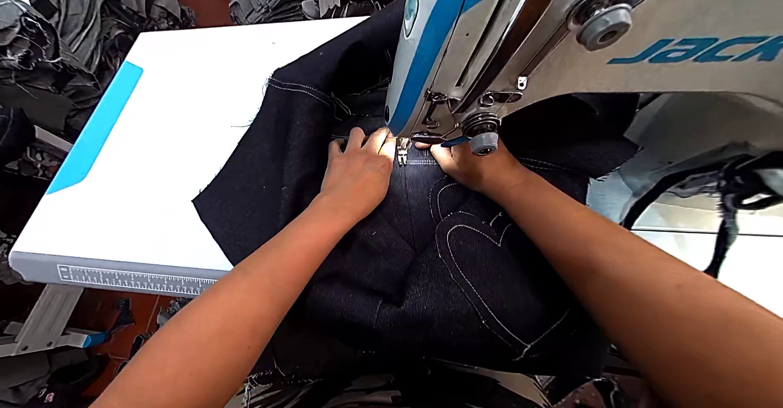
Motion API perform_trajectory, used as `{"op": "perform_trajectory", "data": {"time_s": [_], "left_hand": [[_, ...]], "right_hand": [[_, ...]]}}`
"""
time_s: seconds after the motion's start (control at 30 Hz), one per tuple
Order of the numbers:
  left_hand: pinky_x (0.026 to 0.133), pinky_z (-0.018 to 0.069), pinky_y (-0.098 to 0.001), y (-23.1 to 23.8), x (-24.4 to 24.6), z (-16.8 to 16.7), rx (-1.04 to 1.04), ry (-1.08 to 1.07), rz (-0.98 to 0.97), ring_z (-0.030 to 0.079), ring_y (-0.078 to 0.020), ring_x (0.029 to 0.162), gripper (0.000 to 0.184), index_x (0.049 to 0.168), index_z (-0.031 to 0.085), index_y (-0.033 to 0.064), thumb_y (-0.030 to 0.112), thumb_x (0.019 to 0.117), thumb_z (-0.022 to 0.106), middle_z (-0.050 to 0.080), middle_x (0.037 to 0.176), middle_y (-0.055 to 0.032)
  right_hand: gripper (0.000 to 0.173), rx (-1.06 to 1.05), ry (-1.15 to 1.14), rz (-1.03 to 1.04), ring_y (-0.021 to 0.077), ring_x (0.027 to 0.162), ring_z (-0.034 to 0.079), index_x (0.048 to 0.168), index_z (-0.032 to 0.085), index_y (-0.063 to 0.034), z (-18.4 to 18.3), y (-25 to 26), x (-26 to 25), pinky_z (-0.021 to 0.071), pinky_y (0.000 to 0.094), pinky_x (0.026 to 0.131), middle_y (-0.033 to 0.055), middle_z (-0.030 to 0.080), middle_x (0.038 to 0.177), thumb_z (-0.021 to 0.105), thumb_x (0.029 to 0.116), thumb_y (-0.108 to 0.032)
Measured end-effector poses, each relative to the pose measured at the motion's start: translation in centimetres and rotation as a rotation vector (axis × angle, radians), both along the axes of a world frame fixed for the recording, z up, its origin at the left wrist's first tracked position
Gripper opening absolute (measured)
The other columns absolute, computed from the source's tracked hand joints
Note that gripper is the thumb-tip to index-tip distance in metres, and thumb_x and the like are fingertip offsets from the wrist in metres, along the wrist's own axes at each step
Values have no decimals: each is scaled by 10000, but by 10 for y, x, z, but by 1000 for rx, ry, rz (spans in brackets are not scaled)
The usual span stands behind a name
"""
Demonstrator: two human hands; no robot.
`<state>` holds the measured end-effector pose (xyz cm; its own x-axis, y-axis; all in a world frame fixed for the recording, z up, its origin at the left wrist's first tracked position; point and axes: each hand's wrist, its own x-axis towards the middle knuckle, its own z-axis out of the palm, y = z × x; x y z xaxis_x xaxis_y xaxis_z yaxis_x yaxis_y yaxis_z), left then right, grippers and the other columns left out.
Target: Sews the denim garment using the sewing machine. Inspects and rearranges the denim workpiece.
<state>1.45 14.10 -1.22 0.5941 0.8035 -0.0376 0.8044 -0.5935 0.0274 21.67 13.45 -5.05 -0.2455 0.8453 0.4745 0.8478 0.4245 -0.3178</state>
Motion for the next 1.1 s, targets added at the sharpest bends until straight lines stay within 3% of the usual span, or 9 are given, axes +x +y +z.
{"op": "perform_trajectory", "data": {"time_s": [0.17, 0.4, 0.47, 0.53, 0.6, 0.67, 0.73, 0.9, 1.1], "left_hand": [[1014, 402, -575, 25, 4, 3, 1, -41, -18, 462, -370, 1369, 330, 1211, 693, 16, 124, 1070, 415, 566, 1463, -97], [1125, 421, -534, 19, -42, 27, 85, -403, -130, 510, -368, 1377, 344, 1335, 651, 7, 89, 1005, 594, 572, 1460, -179], [1176, 373, -524, 19, -81, 45, 248, -486, -16, 475, -395, 1418, 461, 1422, 575, 1, 167, 995, 626, 544, 1484, -224], [1183, 302, -602, 28, -114, 49, 157, -594, 250, 365, -495, 1452, 816, 1549, 355, -60, 385, 958, 701, 407, 1550, -324], [1159, 347, -618, 41, -126, 31, -104, -738, 466, 418, -470, 1421, 1075, 1608, 171, -40, 503, 889, 756, 416, 1535, -326], [1080, 450, -605, 49, -121, 19, -322, -801, 533, 574, -419, 1280, 986, 1568, 286, -31, 506, 891, 761, 563, 1386, -311], [1017, 489, -602, 40, -113, 25, -388, -769, 506, 643, -376, 1155, 783, 1431, 482, -27, 466, 897, 774, 640, 1250, -268], [926, 508, -646, 5, -110, 45, -437, -570, 484, 672, -396, 1016, 612, 1243, 597, -66, 376, 881, 817, 682, 1074, -264], [750, 502, -673, -52, -140, 63, -278, -145, 446, 669, -437, 830, 344, 954, 680, -47, 279, 1042, 614, 663, 826, -244]], "right_hand": [[389, -68, 67, -57, 334, 1212, 624, 1194, 662, 72, 0, 16, 6, 454, 463, 1042, 269, 672, 1205, 635, 936, -219], [219, 87, -127, -72, 460, 1148, 654, 1067, 706, 49, 32, -63, 6, 510, 586, 969, 258, 710, 1109, 549, 984, -80], [386, 70, -66, -299, 475, 1292, 554, 1267, 636, 43, 33, -118, 22, 426, 620, 1066, 278, 627, 1320, 586, 1003, -234], [762, -65, 122, -534, 584, 1269, 468, 1384, 486, 92, 19, -156, 38, 378, 706, 1015, 397, 486, 1373, 692, 909, -467], [840, -220, 281, -607, 583, 1224, 483, 1299, 553, 108, 11, -170, 40, 377, 739, 969, 395, 508, 1331, 740, 822, -558], [694, -325, 380, -570, 420, 1052, 626, 1149, 667, 64, 23, -170, 19, 482, 663, 856, 255, 646, 1137, 800, 783, -510], [590, -390, 520, -489, 174, 850, 722, 1188, 621, -54, 35, -164, -13, 603, 474, 741, 54, 718, 933, 805, 786, -445], [449, -358, 508, -428, 331, 878, 703, 1302, 488, 30, 45, -147, -78, 561, 549, 725, 191, 669, 964, 687, 911, -64], [435, -250, 578, -520, 344, 909, 694, 1321, 543, 69, 26, -199, -20, 544, 583, 760, 235, 680, 992, 592, 896, -14]]}}
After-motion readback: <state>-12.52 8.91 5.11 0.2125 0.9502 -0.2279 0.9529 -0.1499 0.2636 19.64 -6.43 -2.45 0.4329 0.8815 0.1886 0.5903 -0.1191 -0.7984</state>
